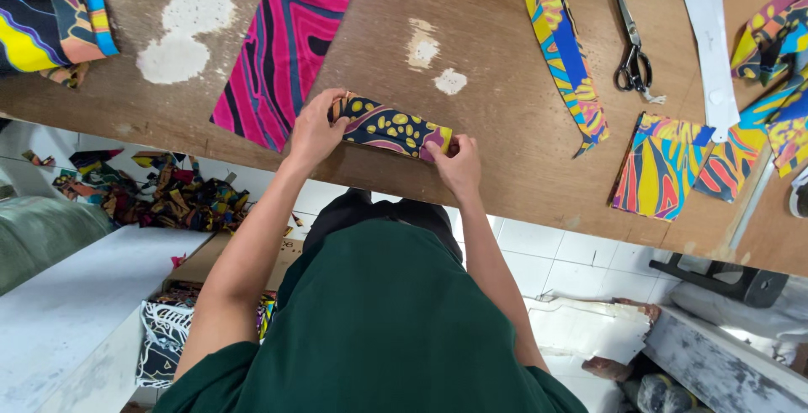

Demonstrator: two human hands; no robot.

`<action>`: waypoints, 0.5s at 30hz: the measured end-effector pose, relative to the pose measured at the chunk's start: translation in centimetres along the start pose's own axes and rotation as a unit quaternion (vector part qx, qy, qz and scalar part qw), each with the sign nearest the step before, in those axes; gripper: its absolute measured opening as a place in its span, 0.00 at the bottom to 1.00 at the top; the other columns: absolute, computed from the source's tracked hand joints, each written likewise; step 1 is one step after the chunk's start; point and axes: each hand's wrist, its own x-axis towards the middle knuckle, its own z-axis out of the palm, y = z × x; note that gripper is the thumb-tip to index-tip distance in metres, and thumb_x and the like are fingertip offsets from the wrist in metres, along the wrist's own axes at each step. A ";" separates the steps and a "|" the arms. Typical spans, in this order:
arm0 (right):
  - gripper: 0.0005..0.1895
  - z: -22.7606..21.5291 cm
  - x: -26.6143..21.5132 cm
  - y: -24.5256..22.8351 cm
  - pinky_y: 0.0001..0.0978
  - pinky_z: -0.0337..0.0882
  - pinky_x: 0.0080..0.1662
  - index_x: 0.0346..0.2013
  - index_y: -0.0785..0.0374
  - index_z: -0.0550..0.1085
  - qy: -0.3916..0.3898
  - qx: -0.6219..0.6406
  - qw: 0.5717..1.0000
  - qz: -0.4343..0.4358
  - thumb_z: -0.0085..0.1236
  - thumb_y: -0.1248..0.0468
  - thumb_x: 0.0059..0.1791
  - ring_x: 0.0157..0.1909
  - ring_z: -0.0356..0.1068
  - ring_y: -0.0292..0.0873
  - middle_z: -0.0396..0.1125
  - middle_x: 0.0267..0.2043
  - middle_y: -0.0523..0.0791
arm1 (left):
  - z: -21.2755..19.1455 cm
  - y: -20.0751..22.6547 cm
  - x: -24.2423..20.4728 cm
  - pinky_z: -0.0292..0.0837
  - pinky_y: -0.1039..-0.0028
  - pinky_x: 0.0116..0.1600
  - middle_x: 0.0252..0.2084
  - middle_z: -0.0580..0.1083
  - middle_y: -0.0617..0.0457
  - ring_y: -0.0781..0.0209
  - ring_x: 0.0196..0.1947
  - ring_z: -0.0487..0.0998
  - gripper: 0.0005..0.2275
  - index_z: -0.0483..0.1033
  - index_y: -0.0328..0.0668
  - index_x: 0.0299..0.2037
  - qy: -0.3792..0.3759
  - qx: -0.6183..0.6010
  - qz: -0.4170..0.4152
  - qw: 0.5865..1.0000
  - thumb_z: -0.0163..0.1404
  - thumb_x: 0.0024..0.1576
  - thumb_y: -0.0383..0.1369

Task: The person uses shears to cut colorful patterned fabric into strips and smaller pieces on a wooden table. They fold and align the fabric pieces, then continue cutting along marked lines. The cut pieces are stacked on the table.

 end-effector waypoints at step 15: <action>0.41 -4.5 -0.2 -9.9 0.40 0.73 0.52 0.68 0.58 0.58 -0.137 0.117 0.972 -0.153 0.66 0.70 0.44 0.52 0.71 0.48 0.66 0.53 0.50 | -2.2 6.0 2.9 0.56 0.43 0.62 0.60 0.66 0.47 0.36 0.65 0.60 0.36 0.72 0.51 0.57 -0.100 0.151 0.215 0.960 0.72 0.34 0.40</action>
